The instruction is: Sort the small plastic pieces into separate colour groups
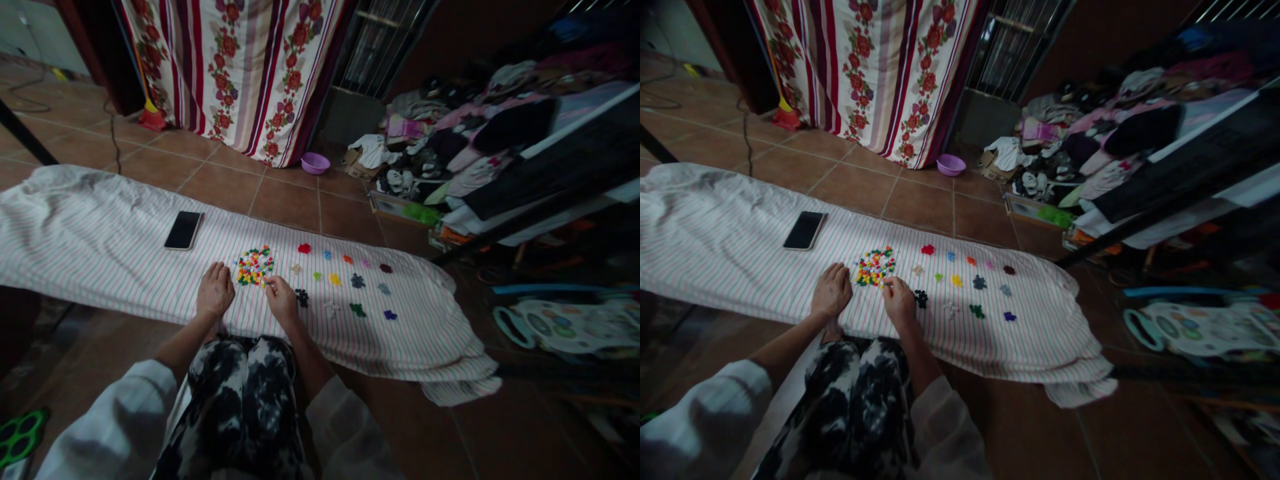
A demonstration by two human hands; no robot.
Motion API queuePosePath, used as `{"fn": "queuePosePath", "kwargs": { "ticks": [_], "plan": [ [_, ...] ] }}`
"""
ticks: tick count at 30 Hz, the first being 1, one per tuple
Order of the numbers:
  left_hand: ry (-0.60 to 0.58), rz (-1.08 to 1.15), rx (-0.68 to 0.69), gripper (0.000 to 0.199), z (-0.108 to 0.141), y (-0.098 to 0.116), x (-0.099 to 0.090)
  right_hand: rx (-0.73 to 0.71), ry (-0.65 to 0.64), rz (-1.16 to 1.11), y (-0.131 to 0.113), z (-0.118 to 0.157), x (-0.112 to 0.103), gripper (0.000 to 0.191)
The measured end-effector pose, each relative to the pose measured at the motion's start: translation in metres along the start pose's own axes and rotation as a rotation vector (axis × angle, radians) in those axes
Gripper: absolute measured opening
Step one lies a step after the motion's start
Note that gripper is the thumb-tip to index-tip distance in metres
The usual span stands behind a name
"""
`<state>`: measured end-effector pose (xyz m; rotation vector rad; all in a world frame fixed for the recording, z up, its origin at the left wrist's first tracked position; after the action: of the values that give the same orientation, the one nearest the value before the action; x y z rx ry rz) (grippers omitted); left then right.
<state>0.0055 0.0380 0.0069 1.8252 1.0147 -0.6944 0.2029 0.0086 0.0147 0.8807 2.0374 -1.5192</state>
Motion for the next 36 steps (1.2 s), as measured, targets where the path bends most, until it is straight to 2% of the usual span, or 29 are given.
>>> {"fn": "queuePosePath", "kwargs": {
  "ticks": [9,14,18,24,29,32,36],
  "plan": [
    [0.019,0.042,0.008,0.034,0.000,-0.001,-0.002,0.016,0.030,-0.003,-0.006,0.013,-0.013,0.025],
    [0.011,0.031,0.022,0.032,-0.001,0.001,-0.003,0.052,0.083,0.018,-0.001,0.029,-0.031,0.026],
    [0.024,0.037,0.001,0.032,-0.001,0.002,-0.005,-0.013,0.184,0.028,0.012,0.049,-0.052,0.026],
    [0.033,-0.005,0.039,0.030,-0.001,0.004,-0.006,-0.015,0.420,0.105,0.060,0.083,-0.104,0.026],
    [0.043,0.009,0.035,0.028,0.000,0.001,-0.004,-0.015,0.569,0.345,0.110,0.099,-0.148,0.027],
    [0.042,0.009,0.034,0.028,0.000,0.000,-0.003,-0.010,0.610,0.448,0.132,0.104,-0.162,0.026],
    [0.030,-0.024,0.041,0.029,0.000,0.001,-0.004,0.012,0.605,0.468,0.151,0.106,-0.163,0.023]
  ]
}}
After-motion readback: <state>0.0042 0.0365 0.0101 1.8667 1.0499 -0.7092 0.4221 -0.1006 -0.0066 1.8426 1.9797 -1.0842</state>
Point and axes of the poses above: each hand's wrist, its own z-axis away from the middle knuckle, its own x-axis out of the palm, y = z × x, the point moved 5 cm from there along -z, towards the middle knuckle, and after that the axes turned 5 degrees about -x, right-handed, at the moved point
